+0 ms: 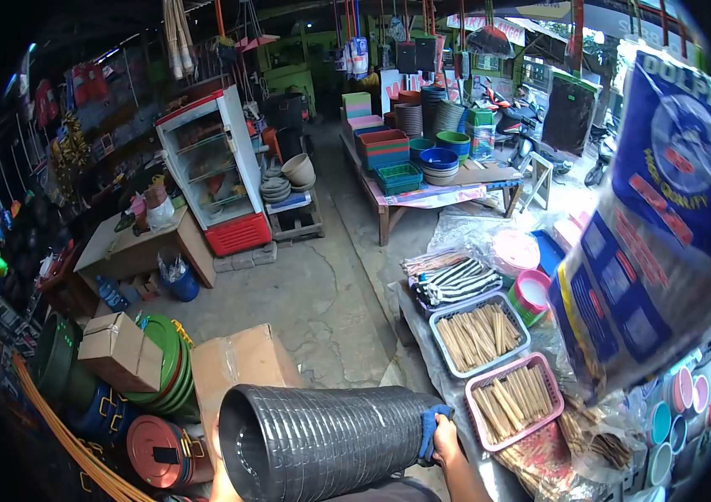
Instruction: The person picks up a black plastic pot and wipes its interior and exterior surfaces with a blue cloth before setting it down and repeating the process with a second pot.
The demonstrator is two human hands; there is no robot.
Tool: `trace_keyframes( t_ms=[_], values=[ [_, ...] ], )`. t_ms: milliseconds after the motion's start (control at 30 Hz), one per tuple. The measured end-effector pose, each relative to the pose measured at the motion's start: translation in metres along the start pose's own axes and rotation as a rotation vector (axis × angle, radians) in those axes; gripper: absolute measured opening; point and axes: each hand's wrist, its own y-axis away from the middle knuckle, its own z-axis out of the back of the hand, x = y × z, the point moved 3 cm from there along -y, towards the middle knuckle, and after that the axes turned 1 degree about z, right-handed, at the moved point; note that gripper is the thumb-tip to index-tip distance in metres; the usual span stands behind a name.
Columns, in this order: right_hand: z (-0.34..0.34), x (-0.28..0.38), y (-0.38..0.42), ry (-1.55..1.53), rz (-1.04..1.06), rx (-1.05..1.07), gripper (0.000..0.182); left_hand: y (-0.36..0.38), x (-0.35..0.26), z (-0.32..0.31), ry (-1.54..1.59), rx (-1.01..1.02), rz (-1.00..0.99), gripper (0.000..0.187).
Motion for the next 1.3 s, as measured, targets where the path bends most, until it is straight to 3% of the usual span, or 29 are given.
trace_keyframes(
  t_ms=[167, 333, 400, 533, 700, 800, 933, 1100, 1200, 1300],
  values=[
    [-0.061, 0.055, -0.054, 0.138, -0.019, -0.040, 0.035, -0.067, 0.008, 0.012, 0.054, -0.051, -0.008, 0.056],
    [-0.109, 0.069, -0.163, 0.231, 0.012, -0.067, 0.025, -0.152, 0.017, 0.047, 0.131, -0.089, -0.032, 0.056],
    [-0.130, 0.062, -0.216, 0.169, -0.068, -0.028, 0.026, -0.199, 0.007, 0.067, 0.058, -0.121, -0.061, 0.051],
    [-0.191, 0.078, -0.288, 0.173, -0.026, -0.029, 0.034, -0.291, -0.026, 0.041, 0.053, -0.127, -0.061, 0.050],
    [-0.274, 0.107, -0.340, 0.120, -0.006, -0.076, 0.027, -0.410, -0.072, -0.023, 0.088, -0.002, 0.114, 0.050],
    [-0.317, 0.122, -0.374, 0.023, -0.011, -0.083, 0.026, -0.482, -0.089, 0.006, 0.026, -0.053, 0.064, 0.049],
    [-0.367, 0.134, -0.440, -0.026, 0.002, -0.052, 0.026, -0.557, -0.101, -0.005, 0.054, -0.081, 0.058, 0.048],
    [-0.438, 0.154, -0.533, 0.204, -0.005, -0.081, 0.028, -0.660, -0.112, -0.019, 0.008, -0.084, 0.081, 0.052],
    [-0.508, 0.172, -0.580, 0.170, -0.044, -0.129, 0.031, -0.730, -0.127, 0.004, -0.031, -0.132, 0.012, 0.054],
    [-0.574, 0.194, -0.617, 0.148, -0.112, -0.046, 0.031, -0.793, -0.155, 0.013, -0.030, -0.144, -0.011, 0.053]
  ],
)
